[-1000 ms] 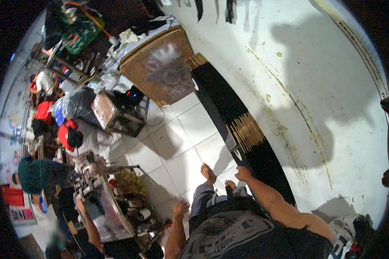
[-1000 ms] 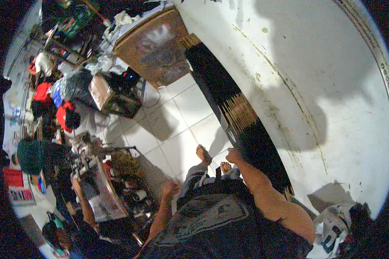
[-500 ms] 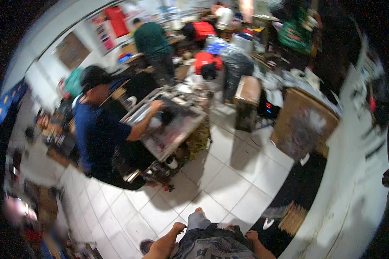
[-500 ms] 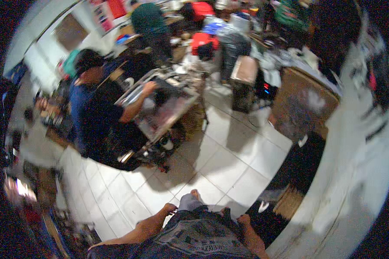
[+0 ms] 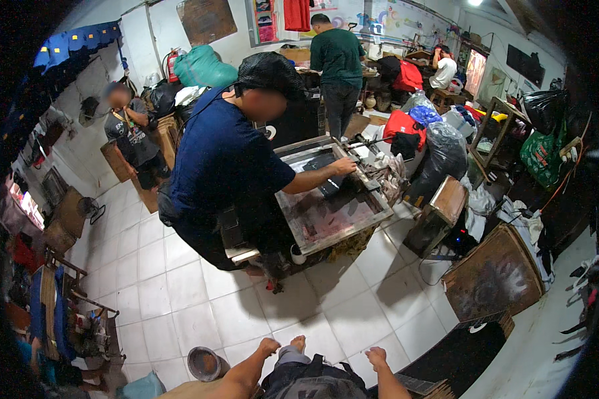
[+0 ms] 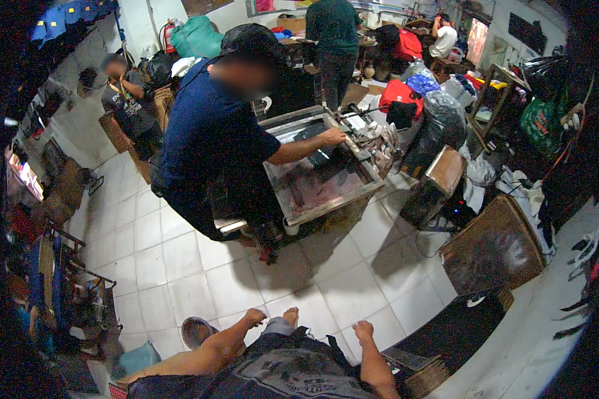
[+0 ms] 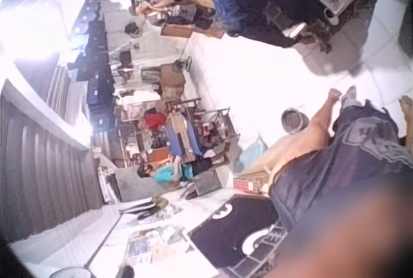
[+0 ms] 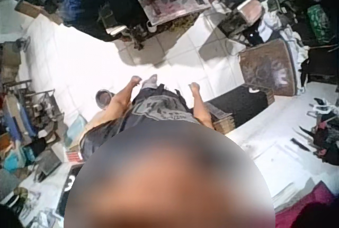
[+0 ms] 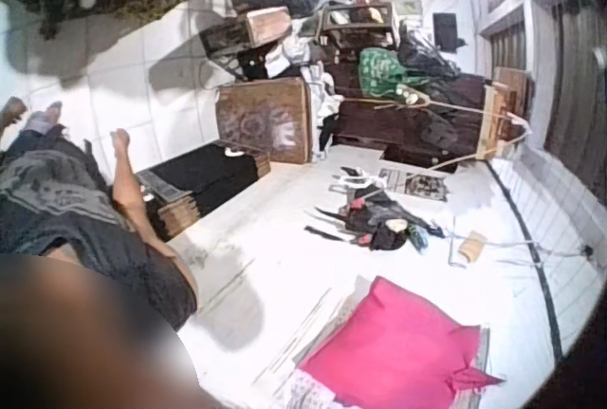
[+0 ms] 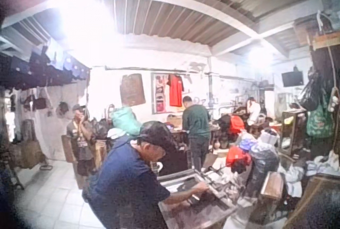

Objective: The person assists a coworker with screen printing by taking printed black t-shirts from the press and stacking them on a nearby table. The coworker operates the squeegee and press while the camera wearer handles the finished garments.

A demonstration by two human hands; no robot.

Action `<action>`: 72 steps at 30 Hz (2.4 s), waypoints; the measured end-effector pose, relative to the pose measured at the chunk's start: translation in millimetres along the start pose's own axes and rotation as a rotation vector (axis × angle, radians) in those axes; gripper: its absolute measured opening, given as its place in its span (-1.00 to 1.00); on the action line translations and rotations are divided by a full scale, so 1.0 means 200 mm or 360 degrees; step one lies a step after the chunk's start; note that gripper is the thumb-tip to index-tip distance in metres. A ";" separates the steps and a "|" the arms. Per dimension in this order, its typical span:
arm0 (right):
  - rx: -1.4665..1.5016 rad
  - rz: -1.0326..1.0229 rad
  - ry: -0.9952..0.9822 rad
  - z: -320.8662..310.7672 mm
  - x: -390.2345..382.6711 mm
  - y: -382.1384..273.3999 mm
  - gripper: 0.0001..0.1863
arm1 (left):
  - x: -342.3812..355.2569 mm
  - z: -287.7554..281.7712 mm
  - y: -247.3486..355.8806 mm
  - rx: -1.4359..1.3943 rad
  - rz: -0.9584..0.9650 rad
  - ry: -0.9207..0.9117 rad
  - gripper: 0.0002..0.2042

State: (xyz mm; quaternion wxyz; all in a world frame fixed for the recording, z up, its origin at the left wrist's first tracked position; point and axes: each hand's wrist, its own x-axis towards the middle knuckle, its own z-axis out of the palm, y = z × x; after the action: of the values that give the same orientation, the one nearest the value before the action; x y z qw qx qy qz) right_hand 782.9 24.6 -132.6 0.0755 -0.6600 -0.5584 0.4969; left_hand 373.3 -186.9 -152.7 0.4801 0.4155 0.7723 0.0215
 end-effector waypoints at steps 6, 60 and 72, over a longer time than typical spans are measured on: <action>0.0073 -0.0106 -0.0128 0.15 -0.02 -0.24 -0.54 | -0.11 0.05 -0.15 -0.0845 -0.0804 -0.0060 -0.75; -0.0114 0.0438 -0.0342 -0.15 -0.41 0.42 -0.77 | -0.18 0.20 0.25 0.1108 0.0522 -0.0074 -0.83; 0.0173 0.0423 -0.0262 -0.16 -0.36 0.42 -0.89 | -0.16 0.19 0.31 0.0297 0.0011 -0.0072 -0.75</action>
State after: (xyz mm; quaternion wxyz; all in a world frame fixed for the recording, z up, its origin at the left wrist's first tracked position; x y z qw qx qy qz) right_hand 870.7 -51.0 -130.6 -0.0014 -0.6800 -0.4427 0.5845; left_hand 447.7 -182.0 -123.5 0.4565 0.4614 0.7585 -0.0583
